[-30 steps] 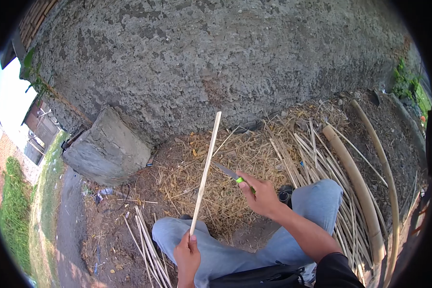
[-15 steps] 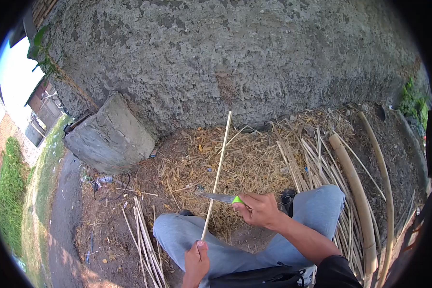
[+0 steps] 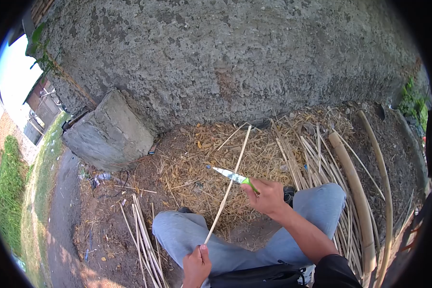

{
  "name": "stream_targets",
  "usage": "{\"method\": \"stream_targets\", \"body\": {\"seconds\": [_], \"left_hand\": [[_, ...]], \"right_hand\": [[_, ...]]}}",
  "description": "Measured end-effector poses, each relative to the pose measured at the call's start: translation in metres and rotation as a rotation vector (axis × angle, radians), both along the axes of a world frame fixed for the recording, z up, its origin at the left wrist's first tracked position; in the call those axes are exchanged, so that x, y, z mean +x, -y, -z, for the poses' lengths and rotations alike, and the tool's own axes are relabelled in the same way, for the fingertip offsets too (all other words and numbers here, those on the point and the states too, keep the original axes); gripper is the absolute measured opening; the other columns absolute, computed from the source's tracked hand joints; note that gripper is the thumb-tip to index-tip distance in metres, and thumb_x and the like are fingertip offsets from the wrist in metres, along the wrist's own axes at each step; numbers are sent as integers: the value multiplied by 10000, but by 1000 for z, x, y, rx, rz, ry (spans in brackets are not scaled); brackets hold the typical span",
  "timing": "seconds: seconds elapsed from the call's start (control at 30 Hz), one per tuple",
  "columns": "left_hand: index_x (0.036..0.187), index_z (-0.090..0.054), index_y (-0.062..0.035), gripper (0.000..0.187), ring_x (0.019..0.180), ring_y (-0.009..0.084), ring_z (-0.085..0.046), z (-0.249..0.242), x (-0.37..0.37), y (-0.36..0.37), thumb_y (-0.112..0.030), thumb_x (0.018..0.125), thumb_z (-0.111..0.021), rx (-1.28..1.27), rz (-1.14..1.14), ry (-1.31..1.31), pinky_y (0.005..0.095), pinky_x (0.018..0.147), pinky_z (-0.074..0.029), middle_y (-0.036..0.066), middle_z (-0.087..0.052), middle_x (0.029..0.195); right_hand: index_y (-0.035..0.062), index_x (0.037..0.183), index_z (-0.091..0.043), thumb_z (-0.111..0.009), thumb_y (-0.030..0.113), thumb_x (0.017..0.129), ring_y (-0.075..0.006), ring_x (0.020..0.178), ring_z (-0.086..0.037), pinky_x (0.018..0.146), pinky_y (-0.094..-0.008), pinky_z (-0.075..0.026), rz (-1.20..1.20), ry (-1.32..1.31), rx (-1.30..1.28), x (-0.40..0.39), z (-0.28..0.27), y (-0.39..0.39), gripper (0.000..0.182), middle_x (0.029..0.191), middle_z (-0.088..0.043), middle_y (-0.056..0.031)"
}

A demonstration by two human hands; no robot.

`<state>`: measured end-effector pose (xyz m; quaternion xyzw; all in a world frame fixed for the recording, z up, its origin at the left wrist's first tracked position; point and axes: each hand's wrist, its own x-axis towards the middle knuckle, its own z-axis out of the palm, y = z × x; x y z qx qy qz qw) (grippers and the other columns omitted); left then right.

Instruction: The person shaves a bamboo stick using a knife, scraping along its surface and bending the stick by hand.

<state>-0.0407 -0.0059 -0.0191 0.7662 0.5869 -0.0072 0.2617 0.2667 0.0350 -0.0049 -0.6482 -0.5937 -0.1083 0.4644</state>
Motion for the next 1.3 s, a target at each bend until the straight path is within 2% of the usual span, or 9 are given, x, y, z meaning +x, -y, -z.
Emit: {"method": "stream_targets", "body": {"seconds": [0.03,0.1,0.23,0.3,0.4,0.7,0.9,0.97,1.3], "left_hand": [[1097,-650,8,304,869,451,-667,1,-2,4,-257,996,-540,0,6,-3,515,758,-530,277,-685,936],[957,-659,-1,317,658,456,-639,1,-5,14,-256,1020,-483,184,-7,179,527,603,-497,259,-663,764],[911,-671,-11,321,634,433,-635,4,2,7,-255,1019,-492,259,-51,352,495,594,-492,233,-654,713],[958,-698,19,403,478,111,-478,-13,8,3,-307,1073,-490,-43,-127,602,305,483,-383,16,-512,541],[1025,-726,32,441,564,22,-372,-6,13,6,-339,1078,-493,-142,-242,791,239,503,-314,-56,-443,570],[878,-718,49,464,510,24,-325,-1,13,-6,-311,1079,-505,-355,-438,940,230,476,-234,-56,-436,555],[810,-680,63,478,488,26,-299,1,12,-10,-295,1078,-509,-366,-421,935,240,473,-231,-58,-426,538],[810,-683,59,479,489,28,-306,3,11,-10,-296,1078,-506,-339,-399,937,243,474,-237,-58,-425,537],[770,-693,32,508,518,26,-375,12,11,-7,-324,1077,-500,-153,-300,811,255,488,-297,-49,-455,541]], "right_hand": [[81,916,-746,-728,341,907,-196,400,-564,339,-345,-386,6,-3,0,7,-3,-2,261,611,-654,-54],[79,923,-752,-730,341,904,-197,401,-567,342,-348,-397,11,-13,-83,18,-7,-3,263,611,-658,-54],[80,918,-755,-730,333,903,-202,421,-588,356,-345,-415,-220,22,-33,-24,2,14,255,642,-676,-39],[78,912,-755,-735,333,898,-201,430,-595,361,-343,-420,-218,4,-37,-30,-4,17,256,647,-677,-37],[73,899,-749,-750,327,883,-201,451,-609,369,-339,-427,-213,-28,-5,-24,4,17,255,665,-683,-39],[71,900,-734,-747,323,884,-197,445,-602,364,-340,-424,-234,73,-48,-29,6,24,252,678,-683,-33],[89,881,-738,-732,339,899,-190,419,-582,338,-342,-391,-145,-22,-20,-23,8,16,251,665,-681,-24],[81,838,-727,-737,283,893,-194,439,-586,359,-334,-405,-190,74,-66,-32,1,23,209,638,-647,-23],[96,824,-712,-710,331,916,-207,413,-582,348,-350,-406,-126,115,-8,-24,1,12,253,583,-620,-28]]}}
